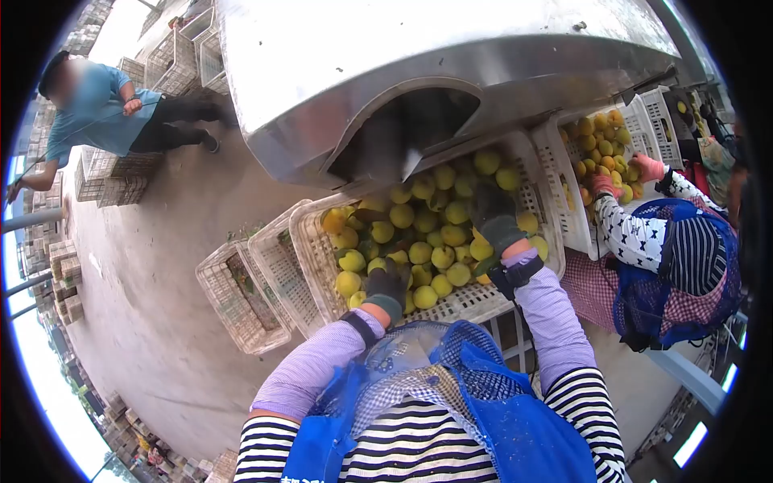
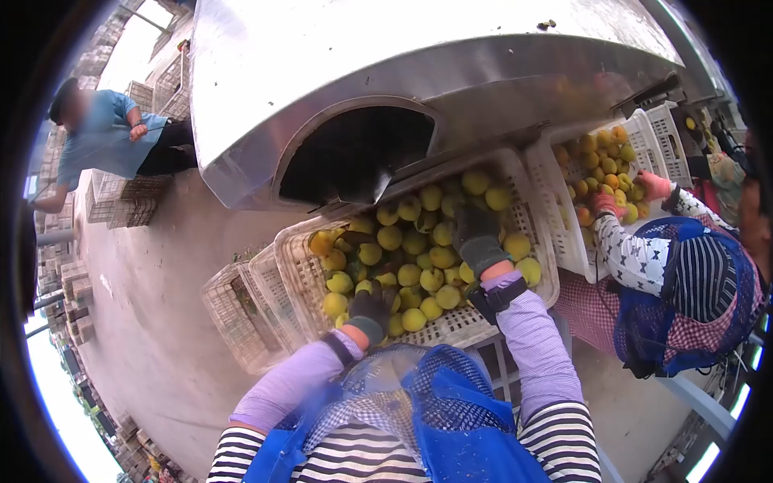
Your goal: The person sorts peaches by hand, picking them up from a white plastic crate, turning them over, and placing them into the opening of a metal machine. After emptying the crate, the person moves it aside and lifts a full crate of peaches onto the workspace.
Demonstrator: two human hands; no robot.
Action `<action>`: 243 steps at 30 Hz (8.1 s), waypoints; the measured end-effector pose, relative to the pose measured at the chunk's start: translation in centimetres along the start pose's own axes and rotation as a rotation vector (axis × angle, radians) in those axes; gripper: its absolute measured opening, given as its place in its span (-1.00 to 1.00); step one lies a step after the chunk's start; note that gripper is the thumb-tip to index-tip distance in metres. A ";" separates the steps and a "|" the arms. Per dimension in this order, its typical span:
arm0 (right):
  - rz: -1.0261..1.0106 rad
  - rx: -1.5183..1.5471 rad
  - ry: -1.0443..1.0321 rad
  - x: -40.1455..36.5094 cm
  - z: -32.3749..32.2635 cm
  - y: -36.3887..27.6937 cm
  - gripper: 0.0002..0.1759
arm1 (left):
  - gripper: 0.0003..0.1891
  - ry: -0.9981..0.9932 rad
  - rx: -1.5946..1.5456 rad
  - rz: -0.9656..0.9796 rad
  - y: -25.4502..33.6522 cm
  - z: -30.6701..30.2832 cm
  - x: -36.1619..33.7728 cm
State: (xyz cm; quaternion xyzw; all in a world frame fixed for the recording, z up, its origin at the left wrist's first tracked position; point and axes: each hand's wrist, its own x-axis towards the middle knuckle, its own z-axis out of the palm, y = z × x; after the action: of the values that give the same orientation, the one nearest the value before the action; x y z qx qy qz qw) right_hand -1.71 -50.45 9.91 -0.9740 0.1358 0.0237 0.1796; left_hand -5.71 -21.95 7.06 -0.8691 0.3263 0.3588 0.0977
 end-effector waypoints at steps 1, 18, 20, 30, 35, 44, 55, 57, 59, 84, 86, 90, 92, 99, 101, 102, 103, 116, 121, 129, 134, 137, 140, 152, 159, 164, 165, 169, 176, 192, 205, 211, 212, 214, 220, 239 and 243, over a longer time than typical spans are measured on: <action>-0.008 -0.068 -0.117 -0.2 2.0 0.6 -0.78 | -0.45 0.030 0.037 0.004 0.5 0.8 0.7; -0.051 0.455 -0.190 -3.1 0.6 -0.6 -0.23 | -0.22 -0.255 -0.191 -0.018 -2.4 -5.4 1.6; -0.088 0.851 -0.019 -5.4 -1.3 -1.4 -0.26 | -0.20 -0.370 -0.223 -0.020 -2.9 -7.1 1.6; 0.134 2.386 -0.571 -8.2 -4.9 -4.4 -0.30 | -0.13 -0.216 -0.511 -0.278 -1.9 -3.7 1.1; 0.254 2.148 -0.547 -9.1 -8.6 -5.8 -0.28 | -0.17 -0.066 -0.981 -0.174 -4.5 -6.9 -0.6; -0.302 0.936 0.220 -9.1 -8.6 -9.1 0.04 | -0.28 0.209 -1.986 0.287 -1.6 -14.9 -7.9; -0.246 0.826 0.471 -5.8 -12.0 -13.2 -0.05 | -0.35 0.277 -2.140 0.306 -2.7 -15.3 -8.0; -0.235 0.747 0.542 -2.4 -10.8 -13.9 -0.10 | -0.35 0.299 -2.151 0.293 -3.6 -14.8 -8.5; -0.240 0.433 0.584 0.1 -7.8 -13.7 -0.18 | -0.35 0.337 -2.134 0.292 -4.2 -14.0 -9.0; -0.156 1.056 0.016 -7.6 -11.4 -15.0 -0.11 | 0.15 0.157 -2.335 0.444 -2.0 -18.1 -15.0; -0.247 0.933 0.088 -7.5 -11.7 -14.6 -0.12 | 0.17 0.131 -2.349 0.476 -1.5 -19.8 -15.4; -0.272 0.909 0.167 -7.6 -12.0 -15.0 -0.12 | 0.18 0.189 -2.309 0.468 -0.5 -21.1 -15.1; -0.217 0.935 0.203 -7.4 -11.9 -15.5 -0.12 | 0.18 0.192 -2.231 0.493 -1.8 -19.8 -13.8; -0.157 1.174 0.251 -5.9 -11.8 -16.2 -0.15 | 0.17 0.197 -2.284 0.390 -1.9 -22.2 -14.5; -0.254 0.960 0.333 -5.2 -12.3 -16.1 -0.17 | 0.17 0.277 -2.261 0.343 -1.2 -24.2 -15.0; -0.300 0.850 0.373 -5.0 -12.6 -16.0 -0.17 | 0.16 0.308 -2.249 0.362 -1.3 -23.9 -14.6; -0.286 0.834 0.365 -4.9 -12.9 -16.2 -0.18 | 0.16 0.338 -2.236 0.381 -1.4 -23.7 -14.3; -0.205 0.233 0.591 2.5 -7.1 -15.0 -0.37 | -0.12 0.358 -2.240 0.477 -6.0 -13.8 -7.9; -0.270 0.296 0.546 6.0 -7.0 -14.9 -0.39 | -0.21 0.313 -2.207 0.434 -6.0 -15.7 -8.7; -0.357 0.792 0.159 -1.7 -12.3 -14.9 -0.16 | -0.30 0.282 -2.296 0.486 -4.6 -16.6 -10.9; -0.150 0.913 0.146 -7.6 -11.7 -18.1 -0.13 | -0.16 0.521 -1.876 0.576 -2.5 -15.8 -9.9; -0.026 0.955 0.200 -5.9 -11.1 -17.6 -0.14 | -0.11 0.634 -1.805 0.504 -0.8 -17.5 -8.2; -0.092 0.712 0.383 -2.9 -11.4 -17.4 -0.12 | -0.23 0.604 -1.941 0.451 -1.1 -16.9 -7.3; -0.239 0.319 0.383 5.5 -7.6 -15.6 -0.25 | -0.47 0.475 -2.182 0.266 -3.1 -17.0 -8.5; -0.388 0.605 0.127 -7.9 -10.8 -15.0 0.02 | -0.56 0.811 -1.734 0.445 -2.1 -14.2 -7.1; -0.343 0.809 0.144 -8.1 -9.7 -13.8 -0.06 | -0.54 0.452 -2.328 0.486 -0.6 -18.7 -9.8; -0.320 0.945 0.104 -8.0 -10.1 -13.5 -0.08 | -0.53 0.436 -2.289 0.455 -0.7 -18.9 -10.2; -0.393 0.665 0.241 -7.3 -10.8 -13.0 -0.07 | -0.55 0.371 -2.174 0.322 -0.6 -18.1 -10.2; -0.181 0.454 0.339 -6.3 -10.6 -15.0 -0.12 | -0.54 0.676 -1.784 0.317 -1.3 -18.5 -8.0; -0.061 0.141 0.307 -0.8 -1.7 -2.6 -0.60 | -0.21 0.640 -0.923 -0.167 -3.2 -1.9 9.0; -0.059 0.165 0.001 5.0 10.1 -3.6 -0.59 | -0.25 0.594 -0.550 -0.431 1.0 -3.1 17.0; -0.068 0.223 -0.099 4.1 10.3 -3.7 -0.74 | -0.30 0.490 -0.573 -0.343 0.3 -2.5 16.6; -0.068 0.271 -0.101 3.7 10.2 -3.7 -0.68 | -0.31 0.454 -0.600 -0.314 -0.2 -2.6 16.3; -0.060 0.498 -0.064 2.3 7.1 -4.3 -0.49 | -0.32 0.352 -0.785 -0.211 -1.7 -3.7 15.0; -0.170 1.239 -0.342 -3.0 -5.1 -4.6 -0.23 | -0.34 -0.006 -2.264 0.201 -1.6 -13.2 -0.6; -0.128 0.834 0.303 -2.7 -12.2 -14.1 -0.27 | -0.21 0.538 -2.035 0.485 -2.3 -20.0 -9.1; -0.236 0.333 0.628 1.7 -7.6 -14.3 -0.31 | -0.28 0.553 -2.054 0.405 -4.4 -17.4 -8.1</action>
State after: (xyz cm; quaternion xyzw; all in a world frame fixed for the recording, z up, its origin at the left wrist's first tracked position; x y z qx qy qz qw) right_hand 3.84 -40.74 21.77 -0.9003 0.0728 -0.3194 0.2866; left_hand 2.59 -21.56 24.96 -0.5163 0.0178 0.2616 -0.8153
